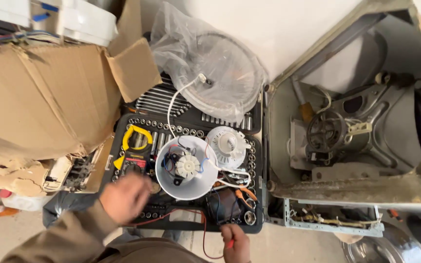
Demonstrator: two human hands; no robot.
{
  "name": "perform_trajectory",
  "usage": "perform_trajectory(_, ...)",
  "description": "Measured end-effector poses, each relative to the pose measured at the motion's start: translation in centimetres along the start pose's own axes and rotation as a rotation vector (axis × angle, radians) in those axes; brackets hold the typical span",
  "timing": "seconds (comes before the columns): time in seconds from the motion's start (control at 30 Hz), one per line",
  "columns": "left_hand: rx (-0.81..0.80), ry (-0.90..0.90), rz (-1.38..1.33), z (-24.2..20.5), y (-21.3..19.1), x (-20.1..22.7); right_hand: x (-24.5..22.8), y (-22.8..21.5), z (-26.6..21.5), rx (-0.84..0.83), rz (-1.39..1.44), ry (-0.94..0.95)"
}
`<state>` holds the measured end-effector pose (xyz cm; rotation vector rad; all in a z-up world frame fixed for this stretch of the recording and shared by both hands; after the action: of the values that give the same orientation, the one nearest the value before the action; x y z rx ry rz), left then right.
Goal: The person holds a disassembled white appliance motor and uses a multimeter to test its electrical connections. They connect the multimeter probes to the motor's wires and observe the readings on the device's screen.
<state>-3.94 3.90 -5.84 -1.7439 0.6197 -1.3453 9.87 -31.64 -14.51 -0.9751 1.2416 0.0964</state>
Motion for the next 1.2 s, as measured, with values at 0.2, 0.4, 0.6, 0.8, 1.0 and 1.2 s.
perform_trajectory(0.2, -0.343, 0.124, 0.134, -2.8, 8.7, 5.5, 7.2, -1.2, -2.8, 0.106, 0.21, 0.46)
perform_trajectory(0.4, -0.447, -0.136, 0.257, -1.8, 11.6, 3.9, 2.7, -3.0, -0.4, 0.092, 0.204, 0.25)
perform_trajectory(0.6, -0.219, -0.001, 0.24, -2.2, 11.3, 4.7, -6.1, -3.8, 8.0, 0.078, 0.056, -0.159)
perform_trajectory(0.8, -0.203, 0.004, 0.166, -2.4, 11.4, 4.8, -8.0, 0.2, 15.7, -0.077, -0.055, -0.088)
perform_trajectory(1.0, -0.067, -0.108, 0.014, -2.3, 9.7, 2.4, -6.0, 1.2, 16.8, -0.18, 0.088, -0.017)
perform_trajectory(1.2, 0.477, 0.035, -0.155, -1.9, -0.1, 7.1, 0.8, 3.2, 14.3, -0.103, 0.463, 0.029)
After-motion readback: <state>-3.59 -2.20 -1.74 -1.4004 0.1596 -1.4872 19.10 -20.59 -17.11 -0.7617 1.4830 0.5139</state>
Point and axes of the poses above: each hand's wrist, its own z-axis towards the middle knuckle, its own y-axis out of the palm, x = y × z, the point moved 8 cm from there along z, towards the middle knuckle, and after that the axes turned 9 degrees about -x, right-handed, at the moved point
